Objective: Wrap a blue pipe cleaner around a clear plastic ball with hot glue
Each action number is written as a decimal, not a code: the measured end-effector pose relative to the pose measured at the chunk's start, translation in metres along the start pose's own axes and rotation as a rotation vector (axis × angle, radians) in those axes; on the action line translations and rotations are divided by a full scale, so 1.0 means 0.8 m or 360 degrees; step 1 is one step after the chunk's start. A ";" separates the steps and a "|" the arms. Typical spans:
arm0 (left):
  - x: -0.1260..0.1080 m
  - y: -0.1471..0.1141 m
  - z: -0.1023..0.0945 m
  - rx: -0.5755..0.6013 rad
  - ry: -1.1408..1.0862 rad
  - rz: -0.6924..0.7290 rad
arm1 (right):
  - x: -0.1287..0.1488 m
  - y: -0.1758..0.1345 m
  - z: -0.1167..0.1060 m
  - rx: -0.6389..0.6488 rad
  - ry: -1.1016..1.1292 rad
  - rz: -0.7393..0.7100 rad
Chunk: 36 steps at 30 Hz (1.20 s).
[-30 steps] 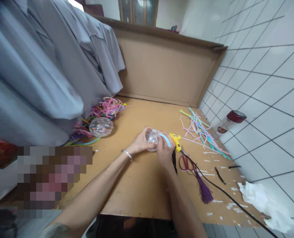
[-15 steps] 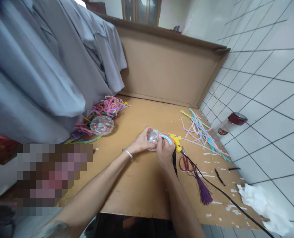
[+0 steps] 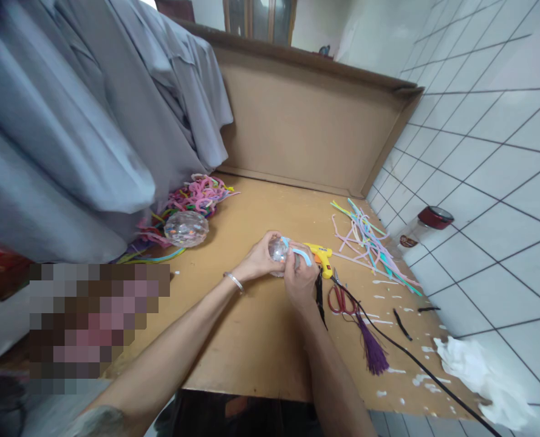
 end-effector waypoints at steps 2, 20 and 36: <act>0.000 0.000 0.000 0.0001 -0.0002 0.0011 | 0.000 -0.001 0.000 -0.0017 -0.0026 -0.0008; 0.005 0.002 0.001 -0.0001 -0.0014 0.0052 | 0.004 -0.001 0.003 0.0048 0.0096 -0.0068; 0.008 0.003 0.001 -0.0005 0.0013 0.0037 | 0.005 -0.002 0.004 0.0034 0.0028 -0.0163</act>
Point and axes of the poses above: each hand's wrist, its own y-axis towards the middle knuckle, its own z-axis out of the palm, x = y × z, the point moved 5 cm from there along y, towards the middle knuckle, and after that the axes turned 3 degrees about x, right-handed, at the moved point
